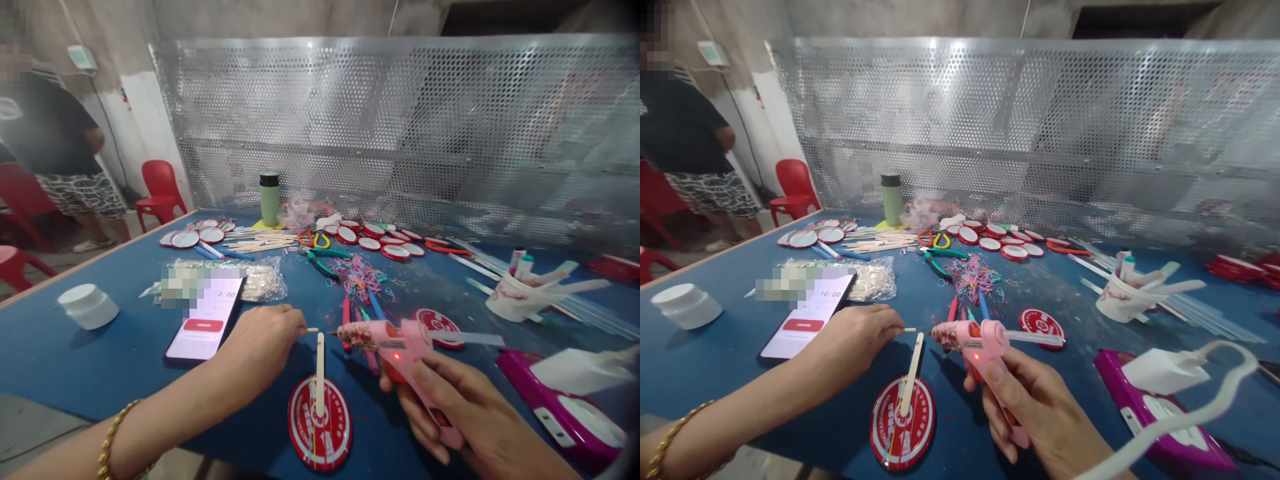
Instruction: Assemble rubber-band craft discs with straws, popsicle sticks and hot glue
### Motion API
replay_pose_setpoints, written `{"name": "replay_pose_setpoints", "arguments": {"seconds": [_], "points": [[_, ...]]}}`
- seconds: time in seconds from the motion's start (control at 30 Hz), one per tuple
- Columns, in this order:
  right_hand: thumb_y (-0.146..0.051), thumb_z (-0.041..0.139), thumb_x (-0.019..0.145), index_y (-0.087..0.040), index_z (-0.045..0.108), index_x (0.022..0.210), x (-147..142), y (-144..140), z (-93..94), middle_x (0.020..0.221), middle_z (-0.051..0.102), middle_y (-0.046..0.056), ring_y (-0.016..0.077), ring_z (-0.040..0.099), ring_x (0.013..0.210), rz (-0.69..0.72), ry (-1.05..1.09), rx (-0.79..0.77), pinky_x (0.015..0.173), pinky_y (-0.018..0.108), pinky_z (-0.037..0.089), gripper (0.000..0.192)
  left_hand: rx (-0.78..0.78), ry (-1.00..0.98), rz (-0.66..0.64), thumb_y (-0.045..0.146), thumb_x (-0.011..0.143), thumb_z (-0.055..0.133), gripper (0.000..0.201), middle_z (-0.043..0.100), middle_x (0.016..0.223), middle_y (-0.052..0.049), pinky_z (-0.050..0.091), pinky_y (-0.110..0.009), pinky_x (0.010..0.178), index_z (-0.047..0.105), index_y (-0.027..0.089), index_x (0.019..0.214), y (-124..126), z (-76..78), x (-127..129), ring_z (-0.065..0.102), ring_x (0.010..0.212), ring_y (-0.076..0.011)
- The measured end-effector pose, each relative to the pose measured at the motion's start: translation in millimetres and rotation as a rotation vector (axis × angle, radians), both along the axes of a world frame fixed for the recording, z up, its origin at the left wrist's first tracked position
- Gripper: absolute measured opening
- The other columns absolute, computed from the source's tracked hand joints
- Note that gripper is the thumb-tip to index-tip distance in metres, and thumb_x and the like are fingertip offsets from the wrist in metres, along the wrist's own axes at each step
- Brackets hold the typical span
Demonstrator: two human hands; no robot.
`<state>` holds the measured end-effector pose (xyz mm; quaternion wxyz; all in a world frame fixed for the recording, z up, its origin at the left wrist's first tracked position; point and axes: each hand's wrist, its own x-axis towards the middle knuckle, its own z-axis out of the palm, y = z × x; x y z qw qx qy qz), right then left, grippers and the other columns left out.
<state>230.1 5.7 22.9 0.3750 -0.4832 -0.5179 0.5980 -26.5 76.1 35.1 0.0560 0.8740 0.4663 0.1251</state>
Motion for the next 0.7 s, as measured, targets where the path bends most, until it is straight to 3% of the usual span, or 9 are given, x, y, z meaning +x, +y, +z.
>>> {"name": "replay_pose_setpoints", "arguments": {"seconds": [0.17, 0.43, 0.7], "points": [[-0.053, 0.051, 0.092, -0.013, 0.063, 0.092, 2.8, 4.2, -6.9, 0.049, 0.045, -0.005, 0.0029, 0.033, 0.037, 0.006, 0.027, -0.007, 0.037, 0.016, 0.032, 0.042, 0.039, -0.018, 0.008, 0.018, 0.094, 0.041, 0.024, 0.069, 0.085, -0.006, 0.046, -0.030, 0.065, 0.064, 0.019, 0.090, 3.7, -3.0, -1.7, 0.066, 0.078, -0.0212], [-0.056, 0.062, 0.084, -0.014, 0.065, 0.089, -0.8, 2.4, 2.0, 0.049, 0.042, -0.005, 0.0035, 0.029, 0.040, -0.022, 0.109, -0.131, 0.039, 0.018, 0.028, 0.043, 0.063, -0.014, 0.035, 0.019, 0.096, 0.039, 0.028, 0.065, 0.083, -0.005, 0.043, -0.028, 0.063, 0.065, 0.019, 0.085, -3.1, -3.9, -7.4, 0.061, 0.073, -0.0176], [-0.059, 0.065, 0.079, -0.015, 0.068, 0.084, 0.0, 6.0, -1.6, 0.048, 0.040, -0.005, 0.0034, 0.029, 0.039, -0.026, 0.105, -0.143, 0.038, 0.017, 0.028, 0.044, 0.109, 0.017, -0.020, 0.015, 0.091, 0.048, 0.022, 0.062, 0.081, -0.004, 0.041, -0.034, 0.069, 0.066, 0.021, 0.079, -6.3, -3.8, -9.5, 0.055, 0.075, -0.0199]]}}
